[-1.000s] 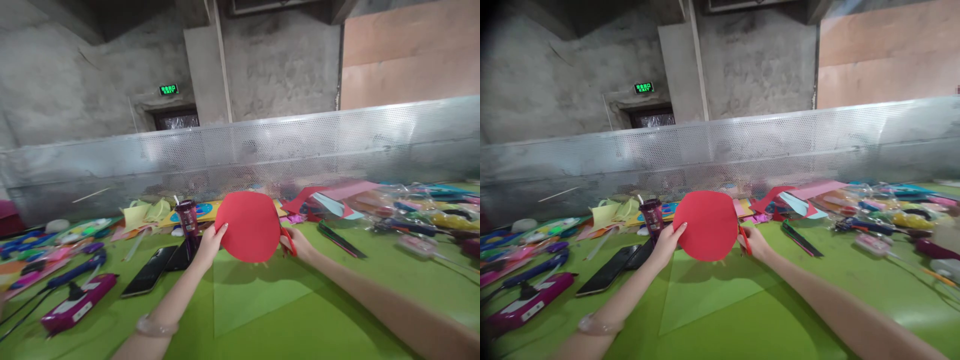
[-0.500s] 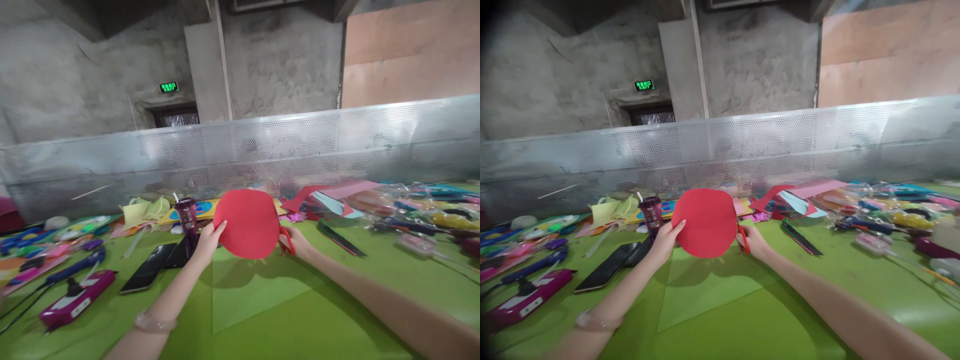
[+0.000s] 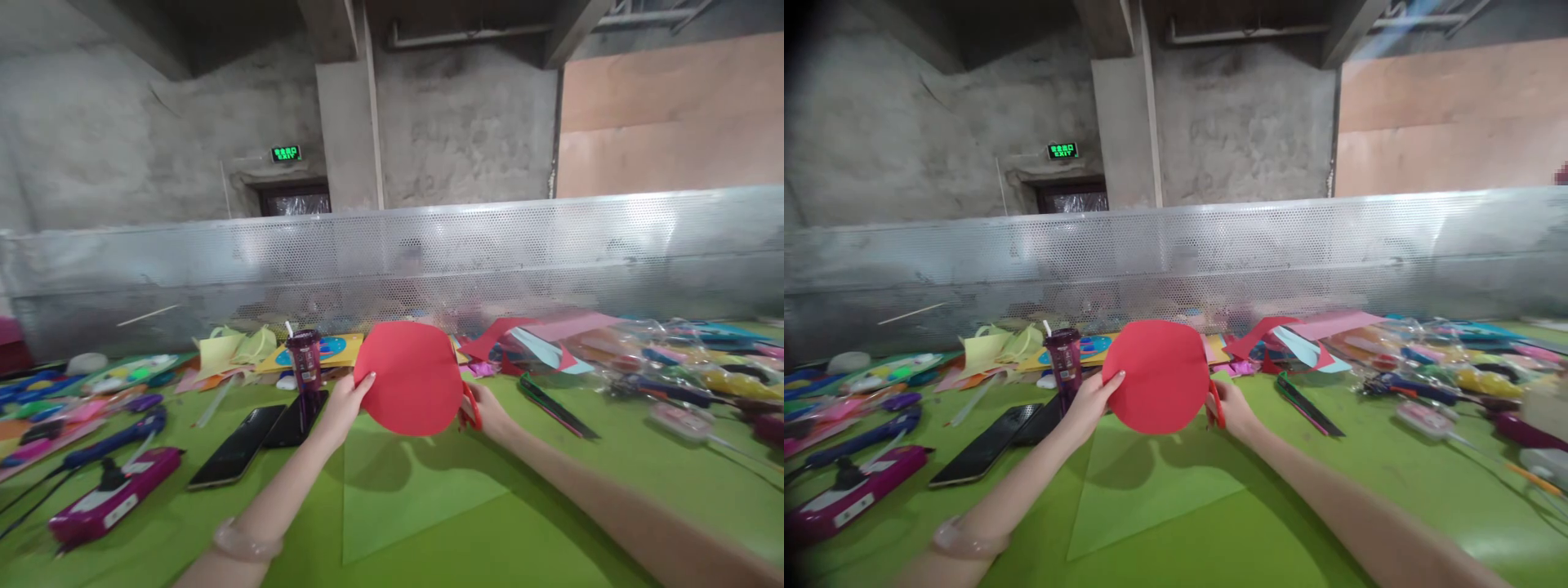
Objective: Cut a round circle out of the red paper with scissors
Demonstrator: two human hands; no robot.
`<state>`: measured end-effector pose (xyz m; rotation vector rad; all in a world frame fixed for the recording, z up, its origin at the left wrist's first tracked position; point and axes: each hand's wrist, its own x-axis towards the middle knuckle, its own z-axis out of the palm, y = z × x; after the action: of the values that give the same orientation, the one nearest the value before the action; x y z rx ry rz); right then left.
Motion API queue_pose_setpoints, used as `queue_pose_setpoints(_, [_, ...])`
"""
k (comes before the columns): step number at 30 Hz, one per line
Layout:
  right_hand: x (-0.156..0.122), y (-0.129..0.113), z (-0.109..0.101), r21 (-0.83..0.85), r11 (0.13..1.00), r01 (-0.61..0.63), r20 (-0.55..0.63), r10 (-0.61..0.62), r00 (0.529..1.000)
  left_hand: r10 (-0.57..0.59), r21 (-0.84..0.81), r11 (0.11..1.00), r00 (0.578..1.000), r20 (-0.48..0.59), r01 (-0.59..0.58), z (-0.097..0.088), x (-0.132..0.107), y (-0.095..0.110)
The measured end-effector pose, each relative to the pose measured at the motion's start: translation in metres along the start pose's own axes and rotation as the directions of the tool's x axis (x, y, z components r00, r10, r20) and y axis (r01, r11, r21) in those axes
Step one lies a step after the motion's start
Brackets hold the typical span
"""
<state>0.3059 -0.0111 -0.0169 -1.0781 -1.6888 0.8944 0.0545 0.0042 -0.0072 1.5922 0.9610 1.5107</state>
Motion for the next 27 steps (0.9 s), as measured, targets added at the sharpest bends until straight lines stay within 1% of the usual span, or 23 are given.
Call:
queue_pose_setpoints(3, [0.0005,0.0006,-0.0009,-0.016,1.0,-0.005,-0.018,0.004,1.0,0.028,0.041,0.999,0.999,-0.014,-0.028,0.0012,0.0002,0.0006])
queue_pose_setpoints(11, [-0.0011,-0.0036,0.0003,-0.067,0.997,-0.036,-0.07,0.031,0.997,0.079,0.07,0.994,0.997,-0.015,-0.078,-0.0001,0.0004,0.0052])
queue_pose_setpoints(15, [-0.0028,-0.0068,-0.0008,-0.047,0.999,-0.021,-0.038,0.019,0.999,0.102,0.108,0.989,0.994,-0.03,-0.098,-0.0015,0.0015,0.0039])
queue_pose_setpoints(17, [-0.0035,-0.0076,-0.0014,-0.054,0.998,-0.017,-0.033,0.016,0.999,0.103,0.113,0.989,0.994,-0.028,-0.1,-0.0018,0.0019,0.0028])
queue_pose_setpoints(21, [-0.0034,-0.0063,-0.0013,-0.084,0.996,-0.031,-0.058,0.026,0.998,0.102,0.119,0.988,0.995,-0.02,-0.099,-0.0019,0.0024,0.0022])
queue_pose_setpoints(27, [-0.0004,-0.0017,-0.0007,-0.018,1.0,-0.011,-0.057,0.01,0.998,0.08,0.132,0.988,0.997,0.003,-0.08,-0.0016,0.0036,0.0033])
